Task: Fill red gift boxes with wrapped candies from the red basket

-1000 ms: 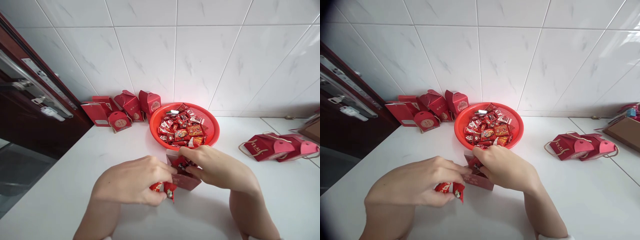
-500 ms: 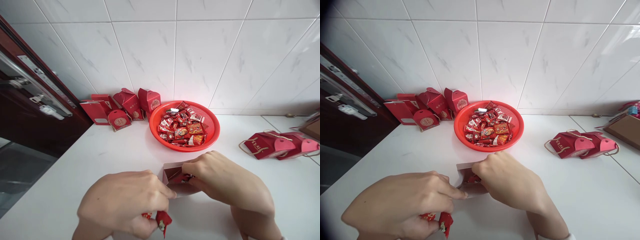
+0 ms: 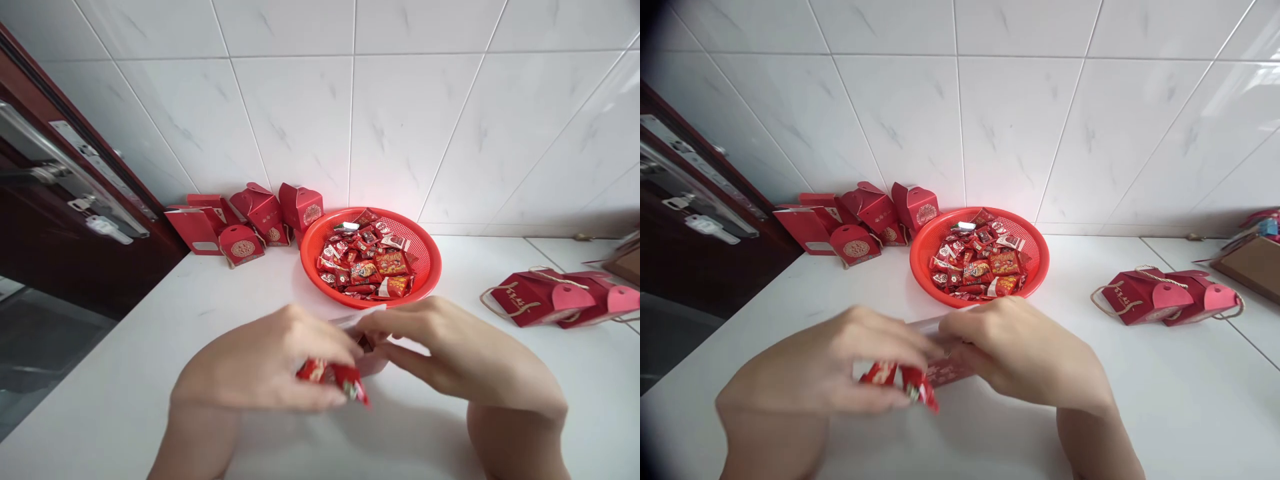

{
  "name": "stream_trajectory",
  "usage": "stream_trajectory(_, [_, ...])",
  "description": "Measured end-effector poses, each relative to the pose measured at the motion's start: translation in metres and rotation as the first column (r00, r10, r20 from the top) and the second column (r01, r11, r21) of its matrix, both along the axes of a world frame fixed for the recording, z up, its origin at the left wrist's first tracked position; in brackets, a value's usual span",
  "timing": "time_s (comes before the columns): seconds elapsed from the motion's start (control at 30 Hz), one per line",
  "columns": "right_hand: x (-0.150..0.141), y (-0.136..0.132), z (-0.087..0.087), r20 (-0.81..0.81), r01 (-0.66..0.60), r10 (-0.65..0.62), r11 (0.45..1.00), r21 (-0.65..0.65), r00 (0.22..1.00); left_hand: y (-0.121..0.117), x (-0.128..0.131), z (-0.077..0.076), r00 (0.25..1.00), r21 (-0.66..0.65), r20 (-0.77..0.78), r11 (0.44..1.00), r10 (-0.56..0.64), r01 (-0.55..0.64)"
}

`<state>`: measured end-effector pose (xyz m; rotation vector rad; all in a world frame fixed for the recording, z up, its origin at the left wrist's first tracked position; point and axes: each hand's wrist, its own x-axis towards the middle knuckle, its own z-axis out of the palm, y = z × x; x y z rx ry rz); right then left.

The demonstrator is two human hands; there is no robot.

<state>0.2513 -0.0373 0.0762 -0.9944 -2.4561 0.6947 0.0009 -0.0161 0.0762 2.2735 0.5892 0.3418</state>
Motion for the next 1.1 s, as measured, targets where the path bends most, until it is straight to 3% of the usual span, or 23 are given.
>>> stream_trajectory(0.1, [0.005, 0.004, 0.006, -0.199, 0.140, -0.146, 0.989, -0.048, 0.969, 0.013, 0.005, 0.006, 0.930, -0.064, 0.124, 0.938, 0.345, -0.339])
stream_trajectory(0.17, [0.005, 0.008, 0.005, -0.308, 0.210, -0.220, 0.975, -0.068, 0.926, 0.018, 0.009, 0.005, 0.875, -0.110, 0.173, 0.891, 0.453, -0.440])
stream_trajectory(0.33, [-0.003, 0.014, -0.001, -0.418, 0.161, -0.200, 0.979, -0.128, 0.886, 0.020, 0.017, -0.002, 0.853, -0.184, 0.238, 0.884, 0.464, -0.429])
stream_trajectory(0.53, [-0.001, 0.009, 0.005, -0.441, 0.076, -0.105, 0.994, -0.084, 0.891, 0.011, 0.012, 0.003, 0.876, -0.197, 0.172, 0.887, 0.451, -0.418])
stream_trajectory(0.6, [0.004, 0.007, 0.008, -0.406, 0.066, -0.083, 0.996, -0.055, 0.910, 0.010, 0.006, 0.008, 0.909, -0.155, 0.075, 0.905, 0.410, -0.395])
stream_trajectory(0.73, [0.010, 0.008, 0.008, -0.264, -0.014, 0.014, 1.000, 0.003, 0.964, 0.008, -0.001, 0.010, 0.976, -0.046, -0.143, 0.984, 0.166, -0.174])
stream_trajectory(0.8, [0.008, 0.011, 0.004, -0.156, -0.069, 0.073, 0.997, 0.031, 0.985, 0.006, 0.000, 0.007, 0.975, 0.008, -0.189, 0.993, 0.118, -0.119])
stream_trajectory(0.9, [0.000, 0.016, -0.003, 0.006, -0.072, 0.072, 0.995, 0.070, 0.997, 0.002, 0.007, 0.000, 0.929, 0.094, -0.275, 0.968, 0.248, -0.231])
stream_trajectory(1.0, [-0.006, 0.019, -0.009, 0.135, -0.046, 0.033, 0.994, 0.097, 0.990, 0.000, 0.014, -0.005, 0.823, 0.176, -0.417, 0.923, 0.386, -0.343])
stream_trajectory(1.1, [-0.008, 0.017, -0.010, 0.247, -0.035, 0.016, 0.997, 0.075, 0.969, -0.002, 0.019, -0.006, 0.761, 0.185, -0.525, 0.924, 0.382, -0.335])
